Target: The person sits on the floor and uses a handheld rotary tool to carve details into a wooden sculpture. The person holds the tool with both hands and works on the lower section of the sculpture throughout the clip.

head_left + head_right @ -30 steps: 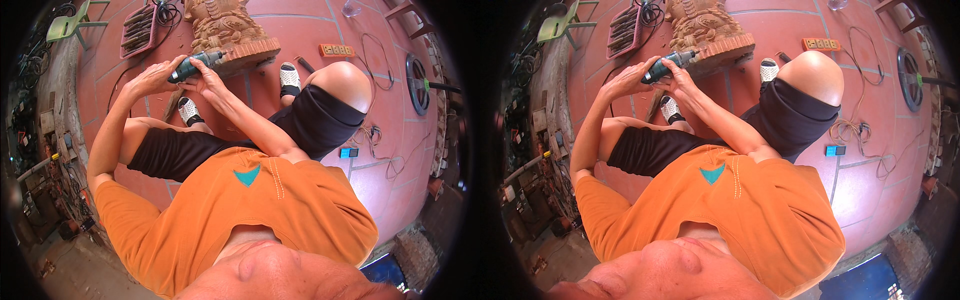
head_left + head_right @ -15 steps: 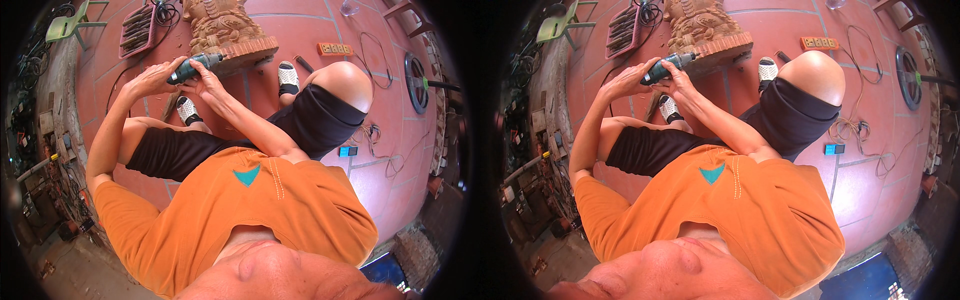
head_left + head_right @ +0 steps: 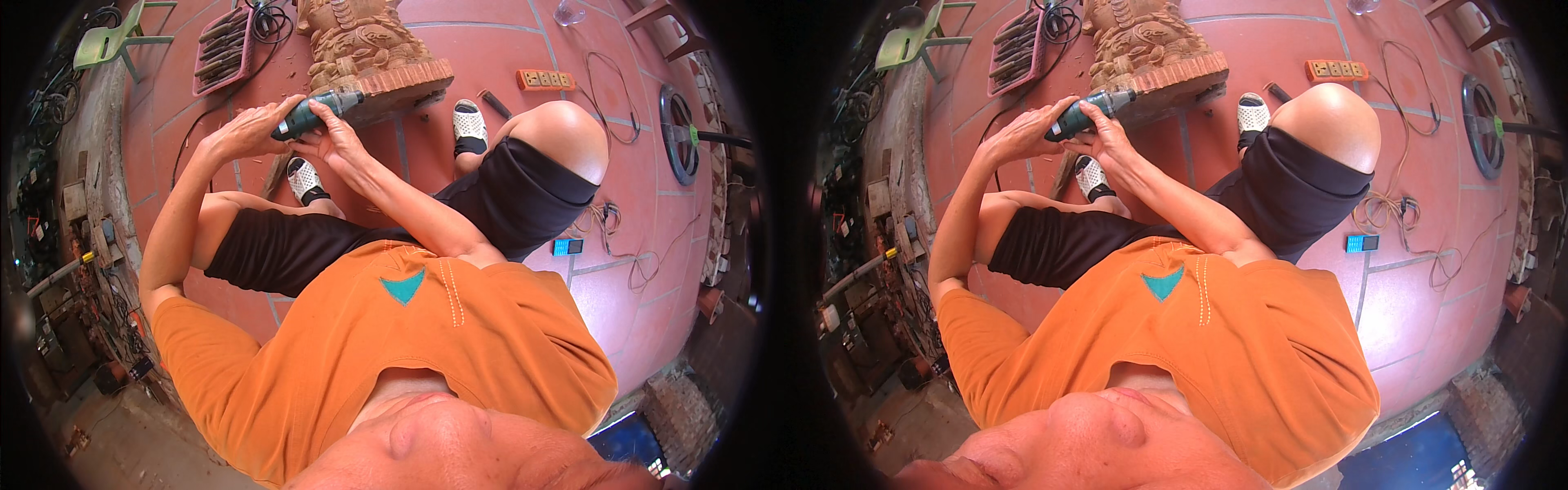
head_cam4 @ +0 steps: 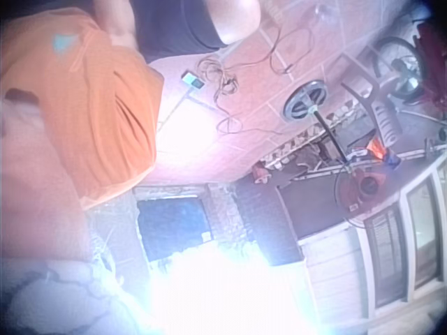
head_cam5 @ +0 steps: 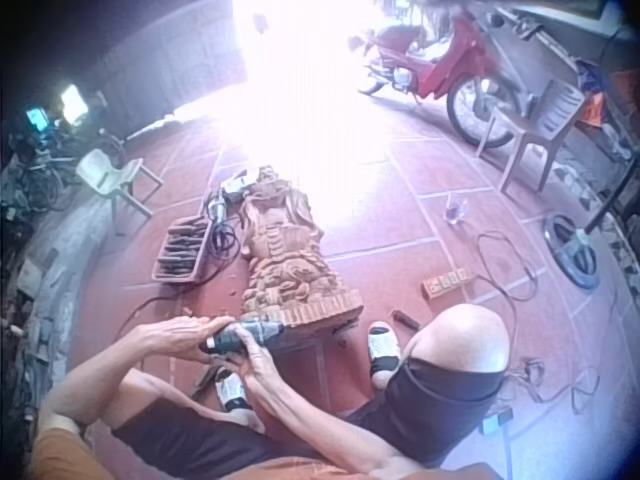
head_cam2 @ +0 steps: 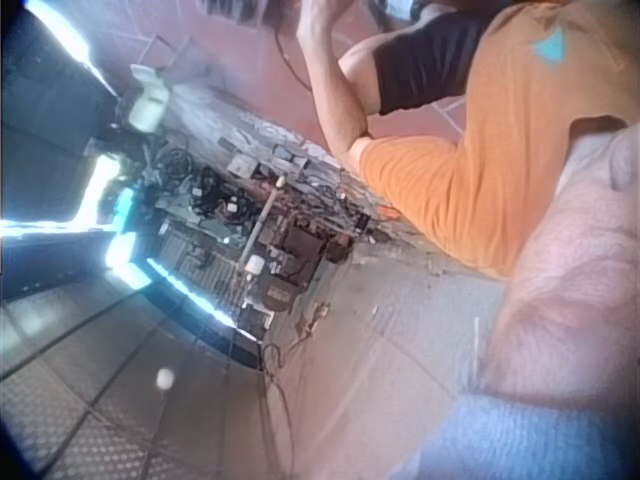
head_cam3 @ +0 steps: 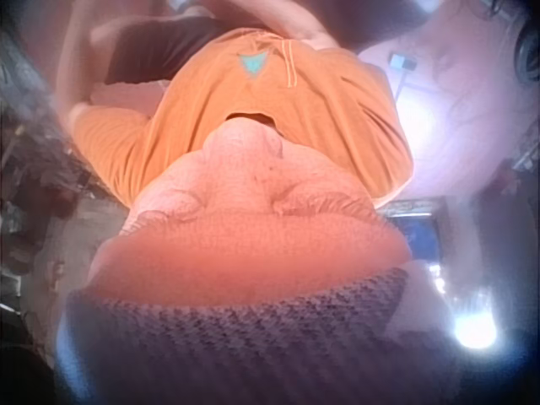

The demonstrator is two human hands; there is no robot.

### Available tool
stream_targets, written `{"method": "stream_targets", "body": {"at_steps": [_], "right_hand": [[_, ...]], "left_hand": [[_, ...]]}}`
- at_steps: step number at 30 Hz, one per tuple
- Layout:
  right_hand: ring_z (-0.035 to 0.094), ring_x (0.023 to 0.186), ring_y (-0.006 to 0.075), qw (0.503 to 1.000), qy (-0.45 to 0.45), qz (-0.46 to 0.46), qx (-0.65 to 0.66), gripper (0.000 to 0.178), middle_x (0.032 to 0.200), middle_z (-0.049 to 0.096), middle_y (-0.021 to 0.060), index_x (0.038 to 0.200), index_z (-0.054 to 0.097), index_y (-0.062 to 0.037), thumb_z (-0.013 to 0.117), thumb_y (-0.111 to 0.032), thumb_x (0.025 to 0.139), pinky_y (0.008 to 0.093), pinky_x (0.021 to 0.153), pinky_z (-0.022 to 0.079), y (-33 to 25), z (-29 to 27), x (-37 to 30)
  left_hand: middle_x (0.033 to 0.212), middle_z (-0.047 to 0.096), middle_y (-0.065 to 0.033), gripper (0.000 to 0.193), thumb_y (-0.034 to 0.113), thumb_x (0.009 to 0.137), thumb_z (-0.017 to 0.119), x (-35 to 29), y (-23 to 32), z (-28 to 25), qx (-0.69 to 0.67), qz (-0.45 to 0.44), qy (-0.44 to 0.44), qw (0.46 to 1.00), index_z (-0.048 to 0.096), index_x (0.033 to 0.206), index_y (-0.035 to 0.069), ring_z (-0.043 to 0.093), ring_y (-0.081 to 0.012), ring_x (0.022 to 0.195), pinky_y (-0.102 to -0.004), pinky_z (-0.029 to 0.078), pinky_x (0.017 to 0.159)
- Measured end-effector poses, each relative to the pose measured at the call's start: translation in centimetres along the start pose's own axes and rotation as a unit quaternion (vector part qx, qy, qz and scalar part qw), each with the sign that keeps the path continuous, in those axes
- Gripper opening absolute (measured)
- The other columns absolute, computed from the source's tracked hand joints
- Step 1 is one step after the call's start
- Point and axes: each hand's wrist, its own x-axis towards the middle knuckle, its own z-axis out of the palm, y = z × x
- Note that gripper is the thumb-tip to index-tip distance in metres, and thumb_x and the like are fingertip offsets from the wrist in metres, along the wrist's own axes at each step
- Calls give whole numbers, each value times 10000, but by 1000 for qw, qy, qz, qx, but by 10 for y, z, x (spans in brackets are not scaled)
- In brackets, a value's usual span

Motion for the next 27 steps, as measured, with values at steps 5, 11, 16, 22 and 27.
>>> {"method": "stream_targets", "body": {"at_steps": [5, 11, 16, 22, 27], "right_hand": [[680, 952, 335, 1000, 0, 0, -4, 409, 1060, 614, 121, 1134, 553, -23, 720, -287, 870, 531, 769, 609, 1, -2, 2], [680, 948, 339, 1000, 8, 11, -18, 423, 1080, 603, 127, 1128, 547, -28, 732, -294, 857, 533, 774, 606, 0, -4, 7], [683, 964, 321, 1000, 2, 21, -6, 383, 1023, 633, 95, 1120, 568, -39, 735, -265, 861, 559, 812, 587, -3, -2, 9], [686, 977, 313, 999, 5, 33, -14, 369, 1042, 660, 105, 1140, 579, -51, 727, -254, 869, 553, 832, 582, -7, -2, 15], [692, 961, 314, 999, 3, 38, -28, 371, 1064, 669, 116, 1141, 584, -57, 727, -263, 868, 523, 822, 587, -10, -1, 18]], "left_hand": [[1148, 613, -212, 939, 108, 682, 759, 0, -1, 1, -14, -4, -4, 1000, 277, 1488, 136, 591, -390, 1084, -467, 459, 943], [1131, 616, -212, 952, 109, 682, 767, 0, -3, 3, -18, -6, 0, 1000, 266, 1491, 145, 597, -396, 1044, -479, 467, 912], [1121, 616, -212, 943, 116, 689, 767, -1, -3, 1, -15, -13, 3, 1000, 264, 1486, 154, 597, -403, 1035, -481, 472, 896], [1144, 606, -213, 940, 126, 699, 763, 1, -4, 0, -4, -18, 8, 1000, 254, 1487, 160, 593, -405, 1051, -481, 473, 899], [1156, 602, -216, 930, 138, 707, 762, 3, -7, 1, -2, -21, 11, 1000, 253, 1485, 148, 589, -400, 1074, -477, 475, 902]]}}
